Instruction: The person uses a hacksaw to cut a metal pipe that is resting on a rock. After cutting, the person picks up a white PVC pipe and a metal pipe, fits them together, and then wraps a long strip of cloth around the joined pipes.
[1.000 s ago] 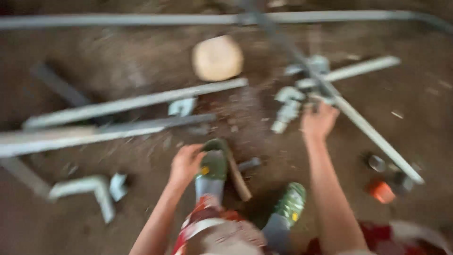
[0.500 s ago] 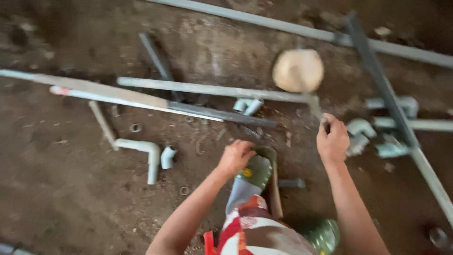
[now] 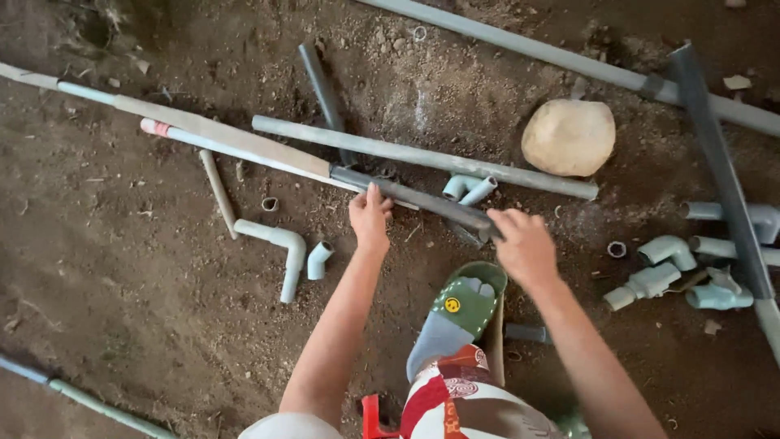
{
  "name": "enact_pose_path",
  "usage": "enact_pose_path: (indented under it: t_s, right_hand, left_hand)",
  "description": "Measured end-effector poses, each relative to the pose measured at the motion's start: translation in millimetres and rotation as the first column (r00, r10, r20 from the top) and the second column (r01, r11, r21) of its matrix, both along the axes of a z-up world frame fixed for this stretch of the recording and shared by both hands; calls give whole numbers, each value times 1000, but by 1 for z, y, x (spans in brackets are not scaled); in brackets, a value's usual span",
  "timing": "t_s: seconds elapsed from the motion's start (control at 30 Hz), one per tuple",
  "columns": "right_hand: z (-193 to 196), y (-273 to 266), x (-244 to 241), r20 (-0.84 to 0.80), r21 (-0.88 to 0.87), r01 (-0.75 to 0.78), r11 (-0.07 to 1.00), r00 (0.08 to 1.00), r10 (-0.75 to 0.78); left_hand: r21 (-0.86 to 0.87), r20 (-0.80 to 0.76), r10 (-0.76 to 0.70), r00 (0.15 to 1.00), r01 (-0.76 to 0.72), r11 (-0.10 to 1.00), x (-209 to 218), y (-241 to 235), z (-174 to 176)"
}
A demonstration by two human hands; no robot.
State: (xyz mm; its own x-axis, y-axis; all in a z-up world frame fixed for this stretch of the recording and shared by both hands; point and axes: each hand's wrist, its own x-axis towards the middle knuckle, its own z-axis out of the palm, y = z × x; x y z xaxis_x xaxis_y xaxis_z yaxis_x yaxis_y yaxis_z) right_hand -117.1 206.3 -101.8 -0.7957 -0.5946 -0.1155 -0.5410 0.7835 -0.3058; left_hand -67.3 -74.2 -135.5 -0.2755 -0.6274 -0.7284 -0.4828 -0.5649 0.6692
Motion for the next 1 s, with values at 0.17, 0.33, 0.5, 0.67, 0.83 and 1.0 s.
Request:
enact_pose_path:
  t_s: [0.17,0.33,0.5,0.67,0.83,1.0]
  right_hand:
    - [38,-19,5,267,149,111,983,952,-148]
    - [66,-20,17,541,219,167,961,799,-262]
    - [78,12,31,488,153,539,829,688,-537]
    - [63,132,6,19,-9,848,531,531,-847]
    - [88,216,-12,1,-141,935,325,328,-945]
    - [53,274,7,-83,-214,943,257,244,-966]
  left_hand:
    - [-63,6,64,998,-64,996,-5,-15,16]
    - [-135,31,200,979,-194,972,-10,-52,29]
    - [137,-188,474,860,-455,880,-15,-93,14]
    - [-65,-222,215,951,-235,970,-16,-72,54]
    - [71,-329,192,924,-179,981,-27,-28,100]
    - [84,-345,232,909,-217,973,-56,15,152]
